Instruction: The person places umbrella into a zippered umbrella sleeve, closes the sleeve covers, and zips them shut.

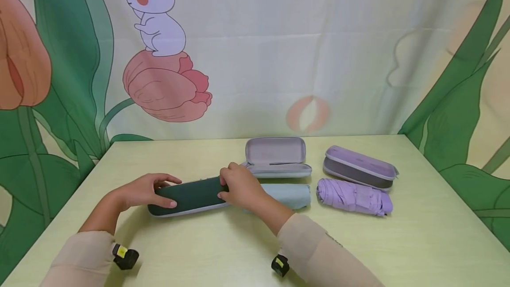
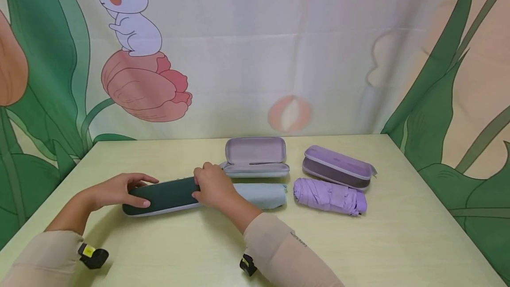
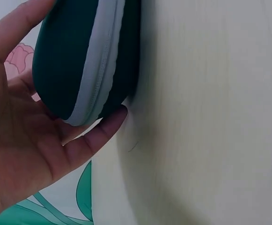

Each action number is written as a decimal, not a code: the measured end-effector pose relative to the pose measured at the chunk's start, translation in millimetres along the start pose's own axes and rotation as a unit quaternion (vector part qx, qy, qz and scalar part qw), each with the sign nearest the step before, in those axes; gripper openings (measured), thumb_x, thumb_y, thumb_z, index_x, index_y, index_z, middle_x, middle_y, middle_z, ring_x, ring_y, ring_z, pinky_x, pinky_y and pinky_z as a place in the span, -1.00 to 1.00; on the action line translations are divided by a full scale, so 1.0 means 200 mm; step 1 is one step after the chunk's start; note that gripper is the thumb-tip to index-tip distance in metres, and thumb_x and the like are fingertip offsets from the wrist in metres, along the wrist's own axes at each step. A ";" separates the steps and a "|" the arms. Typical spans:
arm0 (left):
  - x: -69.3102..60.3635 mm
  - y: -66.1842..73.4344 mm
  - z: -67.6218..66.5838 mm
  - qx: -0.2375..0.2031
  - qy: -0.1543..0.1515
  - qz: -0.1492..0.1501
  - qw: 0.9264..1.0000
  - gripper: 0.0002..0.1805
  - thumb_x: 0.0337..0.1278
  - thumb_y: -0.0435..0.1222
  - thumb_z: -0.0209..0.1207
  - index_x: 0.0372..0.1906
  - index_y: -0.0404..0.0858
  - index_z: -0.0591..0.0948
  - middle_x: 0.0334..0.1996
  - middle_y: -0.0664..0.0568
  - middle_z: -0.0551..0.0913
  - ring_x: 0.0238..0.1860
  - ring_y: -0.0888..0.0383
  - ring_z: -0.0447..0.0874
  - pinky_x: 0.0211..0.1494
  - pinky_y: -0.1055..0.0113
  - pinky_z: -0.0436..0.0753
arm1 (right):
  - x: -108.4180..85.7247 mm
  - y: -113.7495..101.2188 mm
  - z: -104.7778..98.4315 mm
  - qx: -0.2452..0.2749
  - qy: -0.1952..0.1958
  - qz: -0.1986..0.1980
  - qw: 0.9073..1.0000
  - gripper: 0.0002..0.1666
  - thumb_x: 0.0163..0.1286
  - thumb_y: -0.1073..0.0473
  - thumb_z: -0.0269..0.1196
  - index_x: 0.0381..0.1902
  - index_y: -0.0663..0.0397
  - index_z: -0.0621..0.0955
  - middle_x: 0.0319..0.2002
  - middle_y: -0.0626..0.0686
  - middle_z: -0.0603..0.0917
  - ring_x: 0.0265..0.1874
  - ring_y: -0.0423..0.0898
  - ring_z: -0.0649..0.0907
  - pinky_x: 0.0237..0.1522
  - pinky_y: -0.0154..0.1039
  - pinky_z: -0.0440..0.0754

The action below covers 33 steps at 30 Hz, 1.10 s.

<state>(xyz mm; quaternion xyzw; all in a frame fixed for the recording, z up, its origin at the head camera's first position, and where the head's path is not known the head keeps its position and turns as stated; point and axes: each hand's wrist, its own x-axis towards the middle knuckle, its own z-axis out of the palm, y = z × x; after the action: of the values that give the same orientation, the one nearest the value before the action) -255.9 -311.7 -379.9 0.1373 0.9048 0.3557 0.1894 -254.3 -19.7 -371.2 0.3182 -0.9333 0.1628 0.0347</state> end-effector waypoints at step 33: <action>-0.02 0.00 -0.01 -0.070 0.040 0.008 0.997 -0.33 -0.25 -0.23 0.55 0.04 -0.33 0.52 -0.07 -0.14 0.57 -0.04 -0.07 0.52 -0.03 0.17 0.57 | -0.05 0.17 -0.12 0.178 -0.008 -0.020 0.984 -0.55 0.23 0.12 0.40 0.04 0.16 0.57 0.02 0.11 0.53 0.03 0.07 0.57 0.00 -0.17 0.55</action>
<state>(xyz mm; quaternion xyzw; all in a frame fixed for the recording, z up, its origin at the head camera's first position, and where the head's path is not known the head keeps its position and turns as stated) -253.9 -314.4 -378.1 0.1169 0.8836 0.4245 0.1592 -268.2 20.0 -360.5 0.3390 -0.8832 0.3229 -0.0264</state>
